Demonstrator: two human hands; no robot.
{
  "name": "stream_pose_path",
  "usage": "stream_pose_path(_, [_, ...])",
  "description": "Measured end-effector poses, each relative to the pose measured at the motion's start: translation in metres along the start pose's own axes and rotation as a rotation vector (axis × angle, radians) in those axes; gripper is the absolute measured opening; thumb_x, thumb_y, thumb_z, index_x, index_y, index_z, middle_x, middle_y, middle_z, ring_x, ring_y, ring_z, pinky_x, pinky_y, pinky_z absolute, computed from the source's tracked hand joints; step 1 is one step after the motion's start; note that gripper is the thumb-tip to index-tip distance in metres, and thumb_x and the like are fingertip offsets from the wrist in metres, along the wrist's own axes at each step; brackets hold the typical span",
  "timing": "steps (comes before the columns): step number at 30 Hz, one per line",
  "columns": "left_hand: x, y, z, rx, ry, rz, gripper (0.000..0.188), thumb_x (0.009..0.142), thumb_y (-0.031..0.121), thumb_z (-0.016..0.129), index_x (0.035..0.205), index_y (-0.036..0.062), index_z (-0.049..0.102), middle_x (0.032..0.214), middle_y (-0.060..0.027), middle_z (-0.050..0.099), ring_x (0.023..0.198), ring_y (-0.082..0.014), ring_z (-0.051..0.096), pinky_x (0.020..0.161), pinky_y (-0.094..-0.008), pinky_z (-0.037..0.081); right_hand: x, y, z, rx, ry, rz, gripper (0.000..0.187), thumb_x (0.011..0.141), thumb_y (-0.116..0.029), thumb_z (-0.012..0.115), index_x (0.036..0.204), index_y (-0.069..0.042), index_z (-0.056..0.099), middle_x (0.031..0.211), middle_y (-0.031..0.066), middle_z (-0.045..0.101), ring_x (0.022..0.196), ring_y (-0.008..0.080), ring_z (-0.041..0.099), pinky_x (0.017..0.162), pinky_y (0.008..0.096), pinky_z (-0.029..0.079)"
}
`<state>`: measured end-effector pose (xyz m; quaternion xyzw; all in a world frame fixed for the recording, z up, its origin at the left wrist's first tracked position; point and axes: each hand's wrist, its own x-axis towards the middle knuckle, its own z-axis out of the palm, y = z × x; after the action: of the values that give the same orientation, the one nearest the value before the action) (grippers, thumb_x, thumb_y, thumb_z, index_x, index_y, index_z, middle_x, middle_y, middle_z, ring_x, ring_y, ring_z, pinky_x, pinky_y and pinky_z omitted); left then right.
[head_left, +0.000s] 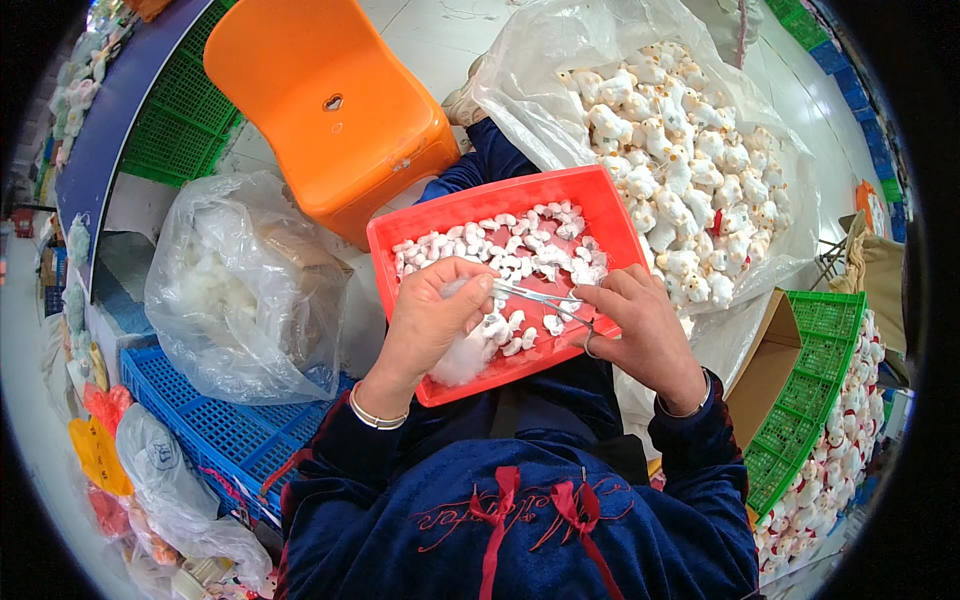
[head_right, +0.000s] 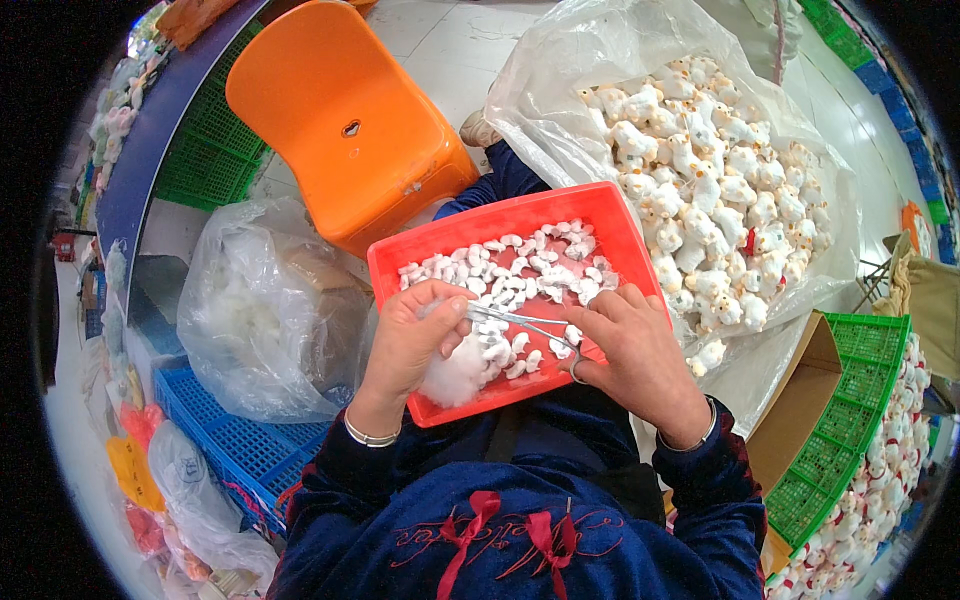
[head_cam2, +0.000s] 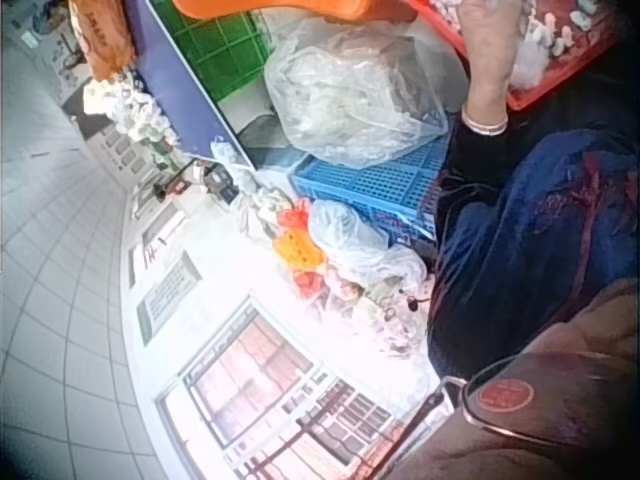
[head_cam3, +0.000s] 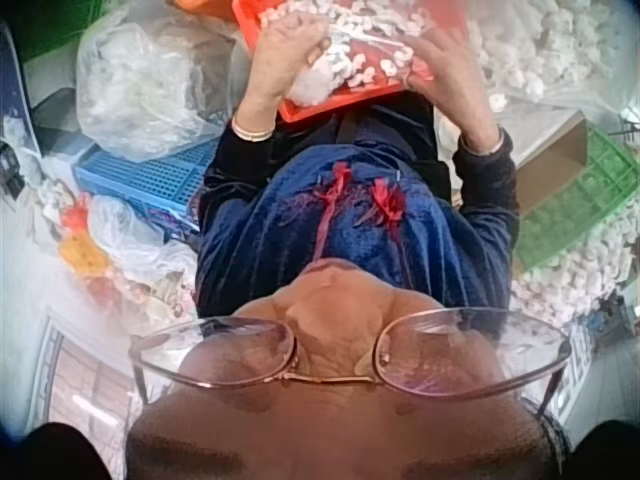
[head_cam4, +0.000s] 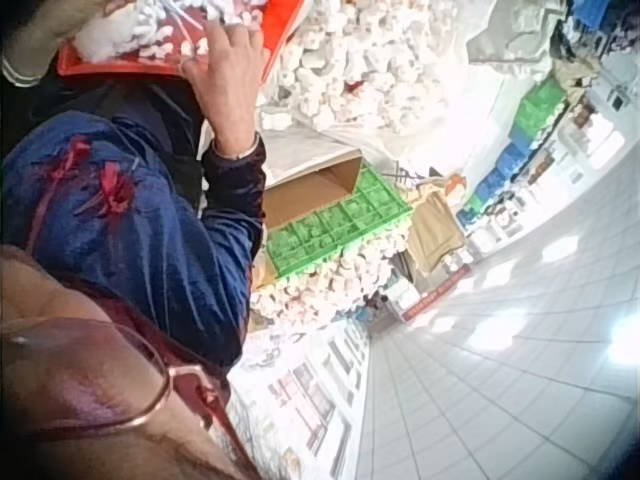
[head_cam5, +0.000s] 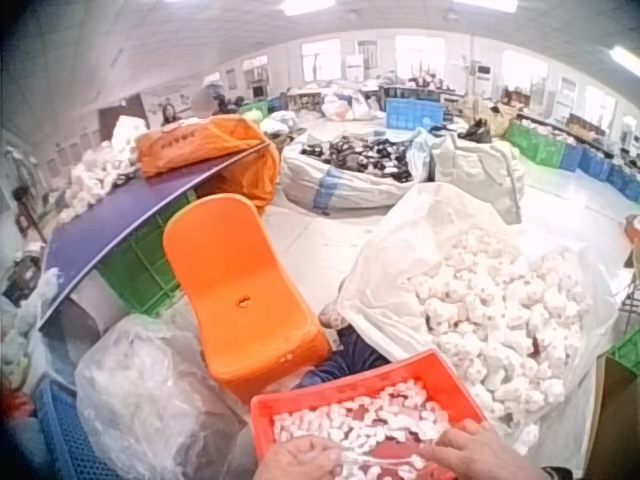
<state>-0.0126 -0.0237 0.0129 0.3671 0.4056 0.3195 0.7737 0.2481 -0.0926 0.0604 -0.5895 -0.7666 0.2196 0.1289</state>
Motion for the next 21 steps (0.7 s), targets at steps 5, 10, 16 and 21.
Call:
stream_pose_path(5, [0.002,-0.002,0.000,0.049,0.018,0.009,0.016,0.098,0.012,0.066,0.108,0.0002,0.069,0.084,-0.0012,0.066,0.070,-0.0032,0.054,0.063,-0.0179,0.043,-0.001,-0.003,-0.005,-0.044,-0.070,0.012,0.037,0.076,-0.022,0.080,0.111,-0.014,0.071,0.090,0.0049,0.064,0.092,0.0264,0.060,0.078,0.0399,0.042])
stream_pose_path(10, [0.004,-0.012,0.003,0.273,-0.012,0.032,0.015,0.097,0.011,0.068,0.108,0.0006,0.070,0.090,-0.0004,0.069,0.081,-0.0022,0.059,0.072,-0.0180,0.048,0.004,-0.010,-0.010,-0.062,-0.187,0.029,0.031,0.078,-0.024,0.078,0.105,-0.010,0.070,0.090,0.0076,0.064,0.092,0.0289,0.061,0.078,0.0415,0.043])
stream_pose_path(16, [0.003,-0.012,-0.003,0.052,-0.034,-0.038,0.017,0.096,0.011,0.069,0.110,0.0006,0.071,0.090,0.0012,0.068,0.078,-0.0010,0.058,0.069,-0.0171,0.048,0.002,-0.010,-0.002,0.072,-0.150,0.074,0.031,0.078,-0.022,0.078,0.104,-0.008,0.069,0.092,0.0088,0.065,0.093,0.0298,0.061,0.080,0.0423,0.044])
stream_pose_path(21, [-0.002,-0.008,0.004,0.034,0.032,-0.023,0.017,0.097,0.009,0.067,0.111,0.0006,0.070,0.088,0.0035,0.066,0.074,-0.0002,0.056,0.065,-0.0166,0.045,0.002,-0.011,-0.002,0.040,-0.132,0.103,0.033,0.077,-0.022,0.079,0.105,-0.008,0.069,0.094,0.0082,0.065,0.095,0.0294,0.060,0.082,0.0416,0.045])
